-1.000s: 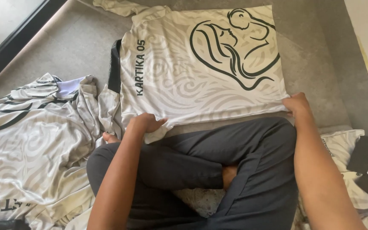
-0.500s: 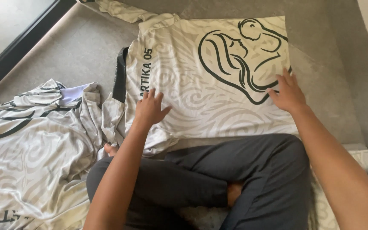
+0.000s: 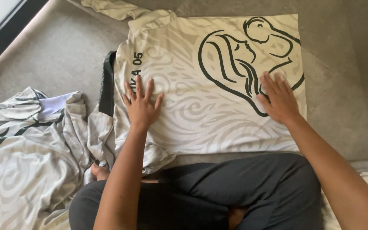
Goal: Folding a long-sleeved jersey into a neat rectangle on the floor.
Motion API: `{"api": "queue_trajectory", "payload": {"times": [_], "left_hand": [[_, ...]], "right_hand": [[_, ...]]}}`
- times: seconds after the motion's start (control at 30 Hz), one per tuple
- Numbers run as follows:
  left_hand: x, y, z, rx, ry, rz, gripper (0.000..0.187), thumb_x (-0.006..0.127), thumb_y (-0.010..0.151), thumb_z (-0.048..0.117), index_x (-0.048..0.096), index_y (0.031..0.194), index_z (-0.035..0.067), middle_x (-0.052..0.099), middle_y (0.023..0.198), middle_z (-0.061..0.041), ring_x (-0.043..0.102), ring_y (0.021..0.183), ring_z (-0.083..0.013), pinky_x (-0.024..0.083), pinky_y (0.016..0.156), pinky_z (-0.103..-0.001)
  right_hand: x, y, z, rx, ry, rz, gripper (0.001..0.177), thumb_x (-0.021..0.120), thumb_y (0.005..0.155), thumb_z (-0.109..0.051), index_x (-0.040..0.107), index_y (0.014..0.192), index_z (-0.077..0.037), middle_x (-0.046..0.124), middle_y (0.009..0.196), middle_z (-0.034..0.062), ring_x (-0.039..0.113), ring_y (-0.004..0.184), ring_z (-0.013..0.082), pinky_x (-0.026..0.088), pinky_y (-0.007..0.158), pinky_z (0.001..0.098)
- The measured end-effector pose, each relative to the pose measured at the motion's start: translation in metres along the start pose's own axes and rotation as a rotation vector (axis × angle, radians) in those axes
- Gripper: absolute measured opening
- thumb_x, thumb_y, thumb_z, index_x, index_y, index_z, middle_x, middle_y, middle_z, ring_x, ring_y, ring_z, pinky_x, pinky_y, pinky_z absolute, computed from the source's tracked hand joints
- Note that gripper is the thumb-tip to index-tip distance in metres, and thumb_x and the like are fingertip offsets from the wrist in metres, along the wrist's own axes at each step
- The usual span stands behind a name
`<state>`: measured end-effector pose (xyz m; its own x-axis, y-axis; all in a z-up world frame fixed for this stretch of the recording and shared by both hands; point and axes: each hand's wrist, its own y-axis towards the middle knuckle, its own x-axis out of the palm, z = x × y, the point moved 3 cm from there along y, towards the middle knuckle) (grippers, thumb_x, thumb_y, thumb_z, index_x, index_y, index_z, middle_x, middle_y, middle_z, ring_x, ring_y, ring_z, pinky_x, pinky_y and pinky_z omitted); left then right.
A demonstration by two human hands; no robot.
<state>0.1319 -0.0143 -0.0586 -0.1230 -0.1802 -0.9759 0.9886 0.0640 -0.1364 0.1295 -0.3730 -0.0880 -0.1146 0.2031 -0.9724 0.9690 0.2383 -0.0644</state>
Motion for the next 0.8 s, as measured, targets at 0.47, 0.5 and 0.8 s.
{"api": "queue_trajectory", "payload": {"times": [0.47,0.5,0.8], "left_hand": [[0.02,-0.015,-0.006,-0.024,0.043,-0.018,0.06,0.023,0.082,0.057,0.019,0.134,0.026,0.005,0.14,-0.01,-0.001,0.126,-0.0399,0.009,0.098,-0.055],[0.023,-0.015,-0.008,-0.028,0.029,0.0,0.06,0.023,0.082,0.056,0.02,0.134,0.026,0.006,0.14,-0.01,-0.002,0.126,-0.0397,0.008,0.098,-0.055],[0.024,0.005,-0.011,-0.028,-0.014,0.045,0.059,0.026,0.083,0.055,0.021,0.133,0.025,0.004,0.141,-0.009,-0.005,0.126,-0.0381,0.003,0.097,-0.056]], "right_hand": [[0.011,-0.016,0.021,0.123,0.022,-0.009,0.051,0.023,0.09,-0.04,0.02,0.135,-0.016,0.009,0.141,0.0093,0.007,0.128,0.0315,0.007,0.101,0.0504],[0.014,-0.017,0.022,0.112,0.025,0.007,0.051,0.023,0.09,-0.04,0.018,0.135,-0.016,0.008,0.141,0.0098,0.006,0.128,0.0315,0.006,0.1,0.0507],[0.011,0.007,0.02,0.102,-0.016,0.027,0.052,0.025,0.088,-0.042,0.022,0.134,-0.017,0.01,0.141,0.0081,0.007,0.129,0.0295,0.006,0.102,0.0488]]}}
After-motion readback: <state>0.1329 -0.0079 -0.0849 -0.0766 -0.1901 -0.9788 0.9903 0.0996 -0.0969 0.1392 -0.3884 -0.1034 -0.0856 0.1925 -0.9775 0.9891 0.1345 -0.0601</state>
